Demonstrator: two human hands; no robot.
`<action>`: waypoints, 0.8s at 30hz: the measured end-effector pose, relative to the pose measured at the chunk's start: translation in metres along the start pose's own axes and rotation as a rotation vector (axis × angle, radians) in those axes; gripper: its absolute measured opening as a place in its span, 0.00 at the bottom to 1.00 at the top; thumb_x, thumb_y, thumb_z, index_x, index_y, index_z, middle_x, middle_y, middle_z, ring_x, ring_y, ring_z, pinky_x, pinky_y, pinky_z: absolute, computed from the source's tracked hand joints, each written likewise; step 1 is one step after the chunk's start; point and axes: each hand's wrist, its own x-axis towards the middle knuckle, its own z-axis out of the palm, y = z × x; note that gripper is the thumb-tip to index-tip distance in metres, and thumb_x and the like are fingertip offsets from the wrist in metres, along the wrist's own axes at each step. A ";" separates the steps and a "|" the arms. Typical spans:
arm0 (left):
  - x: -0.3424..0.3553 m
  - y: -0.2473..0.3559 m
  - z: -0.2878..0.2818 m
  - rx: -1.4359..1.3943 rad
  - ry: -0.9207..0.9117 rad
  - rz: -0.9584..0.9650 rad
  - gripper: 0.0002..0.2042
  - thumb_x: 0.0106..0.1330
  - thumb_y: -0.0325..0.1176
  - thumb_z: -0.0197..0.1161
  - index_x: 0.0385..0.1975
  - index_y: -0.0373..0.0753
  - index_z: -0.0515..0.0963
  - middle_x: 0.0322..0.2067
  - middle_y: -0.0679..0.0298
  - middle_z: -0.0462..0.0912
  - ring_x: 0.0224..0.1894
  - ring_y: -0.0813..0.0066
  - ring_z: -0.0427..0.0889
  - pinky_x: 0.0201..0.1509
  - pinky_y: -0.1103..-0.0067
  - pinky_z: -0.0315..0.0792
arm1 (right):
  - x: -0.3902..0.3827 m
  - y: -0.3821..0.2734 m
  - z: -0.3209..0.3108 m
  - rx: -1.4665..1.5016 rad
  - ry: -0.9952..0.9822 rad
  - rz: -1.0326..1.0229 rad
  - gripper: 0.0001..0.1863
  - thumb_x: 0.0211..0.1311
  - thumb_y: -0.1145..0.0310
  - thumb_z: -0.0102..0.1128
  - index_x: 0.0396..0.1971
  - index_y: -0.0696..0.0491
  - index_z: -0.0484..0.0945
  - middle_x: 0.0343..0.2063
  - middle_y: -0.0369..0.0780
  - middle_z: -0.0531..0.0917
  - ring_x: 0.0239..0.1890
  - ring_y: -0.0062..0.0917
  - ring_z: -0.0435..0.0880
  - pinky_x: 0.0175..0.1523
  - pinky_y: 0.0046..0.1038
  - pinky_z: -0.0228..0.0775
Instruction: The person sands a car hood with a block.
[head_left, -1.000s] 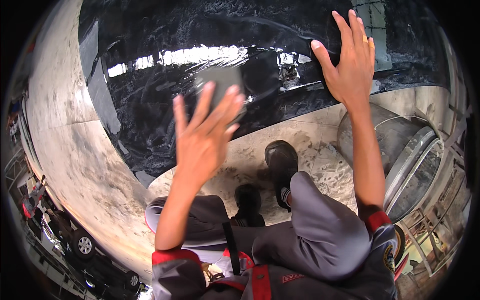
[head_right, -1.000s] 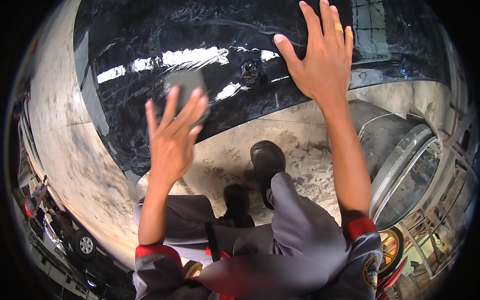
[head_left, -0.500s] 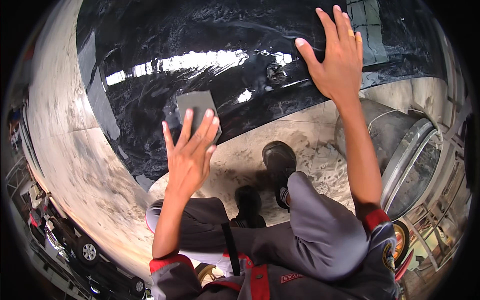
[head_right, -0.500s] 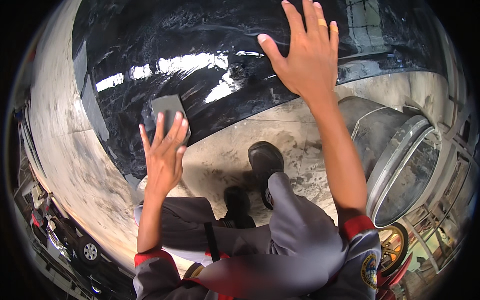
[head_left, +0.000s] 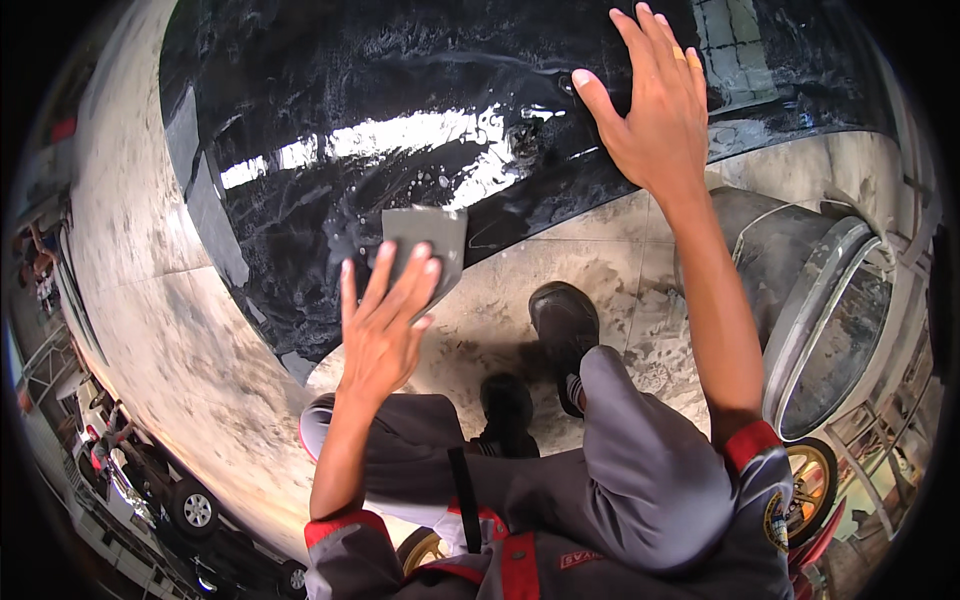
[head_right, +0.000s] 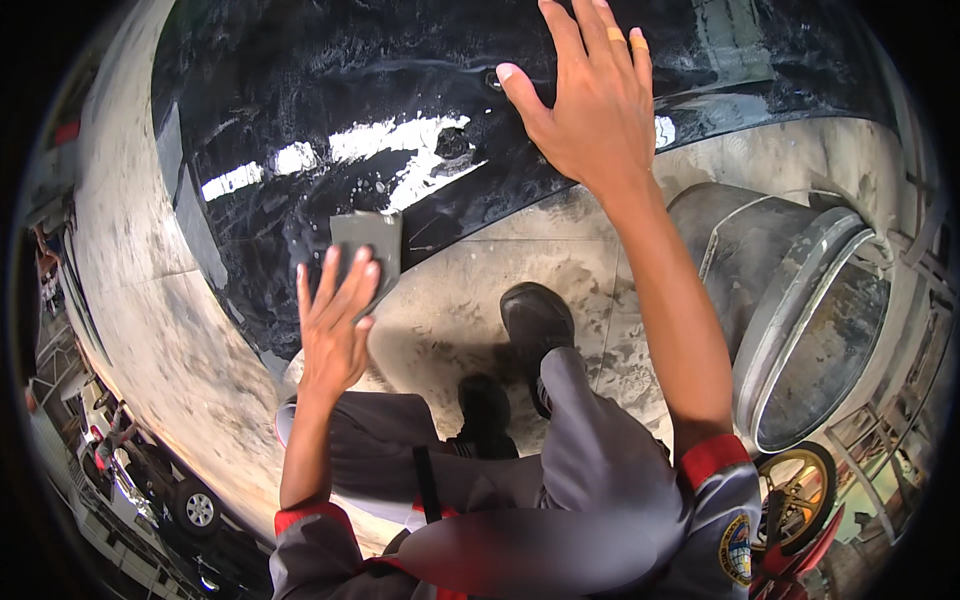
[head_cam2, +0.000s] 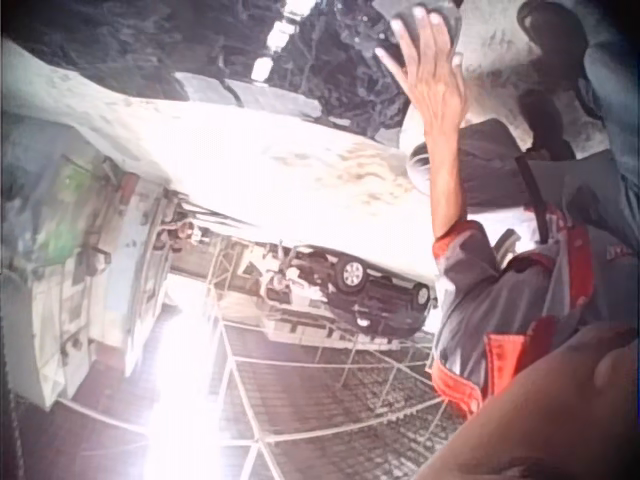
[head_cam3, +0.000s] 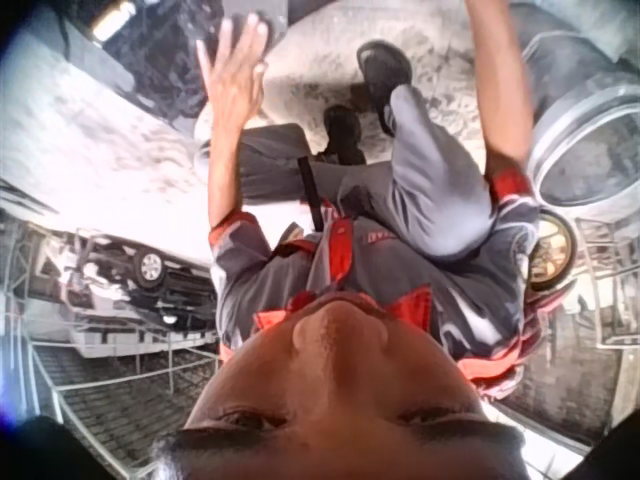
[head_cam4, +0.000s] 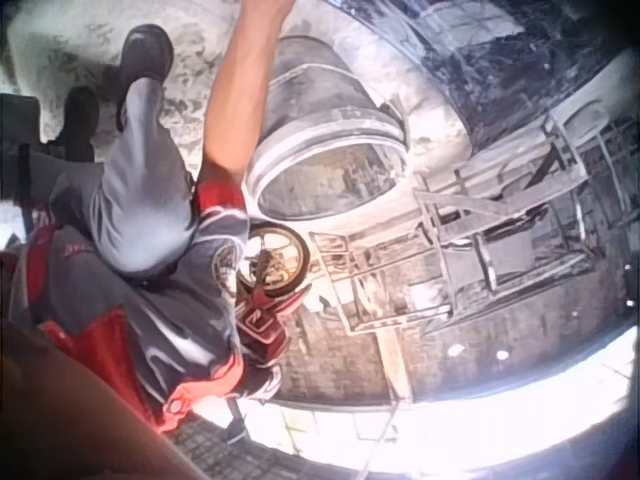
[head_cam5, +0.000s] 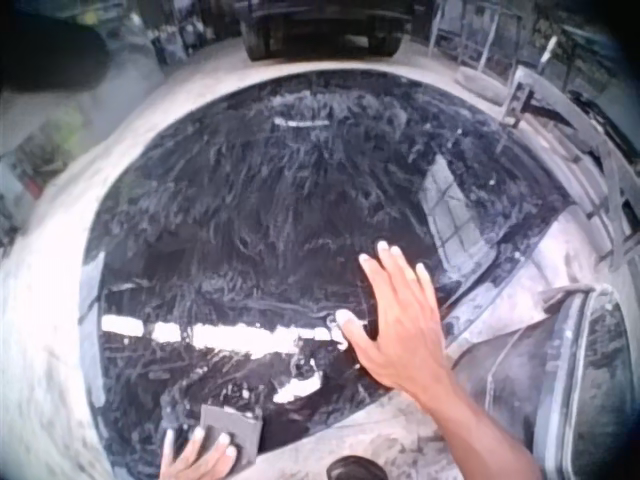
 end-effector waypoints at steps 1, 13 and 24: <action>-0.010 -0.009 0.000 -0.066 0.097 -0.027 0.23 0.76 0.39 0.49 0.69 0.44 0.72 0.71 0.61 0.69 0.76 0.56 0.60 0.79 0.50 0.43 | 0.000 0.003 0.003 -0.003 -0.009 0.003 0.38 0.60 0.54 0.66 0.67 0.58 0.67 0.70 0.54 0.67 0.73 0.48 0.63 0.76 0.50 0.49; -0.031 0.025 -0.006 -0.912 0.573 -0.581 0.26 0.83 0.48 0.40 0.34 0.31 0.74 0.26 0.66 0.70 0.31 0.77 0.66 0.34 0.73 0.60 | -0.020 -0.008 -0.012 0.523 0.315 -0.110 0.21 0.63 0.73 0.65 0.56 0.60 0.79 0.60 0.48 0.81 0.67 0.42 0.75 0.70 0.41 0.65; 0.093 0.101 0.016 -0.662 0.444 -0.023 0.23 0.68 0.40 0.65 0.58 0.34 0.75 0.58 0.50 0.78 0.61 0.48 0.74 0.65 0.63 0.67 | -0.112 -0.010 -0.062 1.316 -0.185 0.313 0.22 0.66 0.71 0.66 0.57 0.64 0.78 0.56 0.47 0.83 0.55 0.28 0.83 0.59 0.31 0.75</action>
